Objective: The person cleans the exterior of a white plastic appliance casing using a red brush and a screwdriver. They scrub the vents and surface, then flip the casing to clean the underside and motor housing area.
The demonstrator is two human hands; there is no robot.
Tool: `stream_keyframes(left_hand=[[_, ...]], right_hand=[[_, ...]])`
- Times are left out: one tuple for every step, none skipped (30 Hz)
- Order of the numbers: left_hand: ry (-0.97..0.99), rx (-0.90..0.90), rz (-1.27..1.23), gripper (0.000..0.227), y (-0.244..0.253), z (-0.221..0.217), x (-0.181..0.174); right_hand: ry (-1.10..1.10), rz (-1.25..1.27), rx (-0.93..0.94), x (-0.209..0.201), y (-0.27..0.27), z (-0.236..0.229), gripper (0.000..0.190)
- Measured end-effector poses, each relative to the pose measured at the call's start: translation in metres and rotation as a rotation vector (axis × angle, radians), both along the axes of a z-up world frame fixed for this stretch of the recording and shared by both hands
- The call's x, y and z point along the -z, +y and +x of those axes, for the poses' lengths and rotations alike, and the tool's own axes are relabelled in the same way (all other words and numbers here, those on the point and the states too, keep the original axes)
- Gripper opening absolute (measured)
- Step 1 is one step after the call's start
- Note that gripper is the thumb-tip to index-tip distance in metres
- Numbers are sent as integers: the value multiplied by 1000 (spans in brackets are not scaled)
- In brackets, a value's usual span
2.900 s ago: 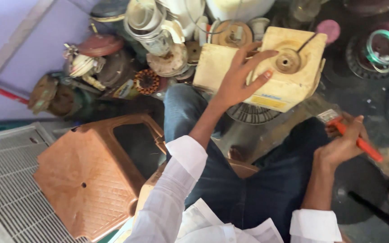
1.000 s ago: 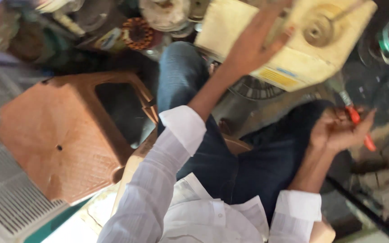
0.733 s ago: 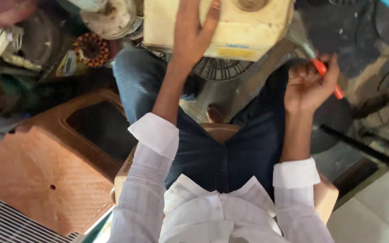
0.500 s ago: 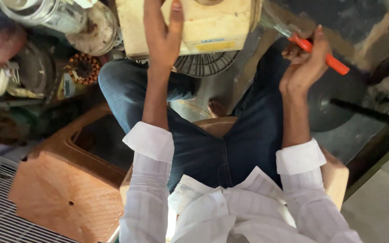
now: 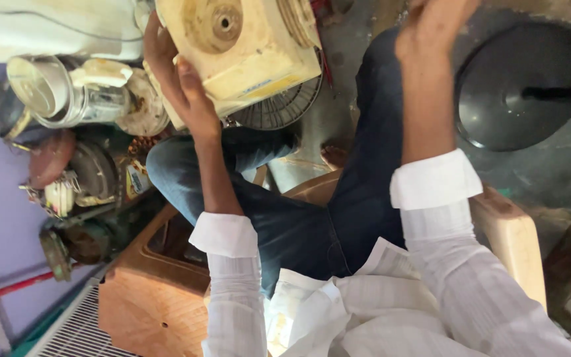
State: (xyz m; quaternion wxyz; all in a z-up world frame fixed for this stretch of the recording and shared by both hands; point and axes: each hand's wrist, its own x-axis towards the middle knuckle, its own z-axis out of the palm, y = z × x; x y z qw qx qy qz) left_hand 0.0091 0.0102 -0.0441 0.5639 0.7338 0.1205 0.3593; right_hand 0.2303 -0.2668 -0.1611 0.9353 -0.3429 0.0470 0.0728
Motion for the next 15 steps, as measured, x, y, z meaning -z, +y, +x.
stream_keyframes(left_hand=[[-3, 12, -8, 69, -1, 1, -1], [18, -7, 0, 71, -2, 1, -2], [32, -23, 11, 71, 0, 2, -2], [52, -44, 19, 72, 0, 1, -1], [66, -62, 28, 72, 1, 1, 1], [67, -74, 23, 72, 1, 0, 2], [68, -85, 18, 72, 0, 0, 3], [51, -85, 3, 73, 0, 3, 2], [42, -84, -9, 74, 0, 6, 1], [32, -84, -24, 75, -1, 9, 0], [29, -83, -37, 76, -2, 10, -2], [37, -86, -46, 77, -4, 10, -4], [46, -88, -56, 78, -5, 10, -5], [61, -92, -59, 79, -6, 10, -7], [64, -93, -69, 79, -6, 11, -8]], right_hand=[[22, -48, 15, 7, 7, -1, 27], [46, -98, 11, 14, 15, -3, 27], [61, -141, -1, 19, 21, -8, 27], [73, -186, -8, 24, 23, -11, 27], [75, -222, -4, 27, 23, -12, 27], [71, -254, 10, 27, 21, -14, 28], [53, -282, 41, 24, 19, -12, 28], [25, -308, 83, 19, 16, -8, 28], [-1, -328, 115, 12, 14, -5, 28], [-30, -332, 118, 3, 14, -2, 28], [-55, -326, 113, -7, 15, -1, 28], [-80, -308, 96, -16, 18, -4, 29], [-60, -248, 44, -25, 22, -7, 29], [-31, -180, -5, -32, 27, -12, 29], [17, -114, -58, -39, 31, -15, 28]])
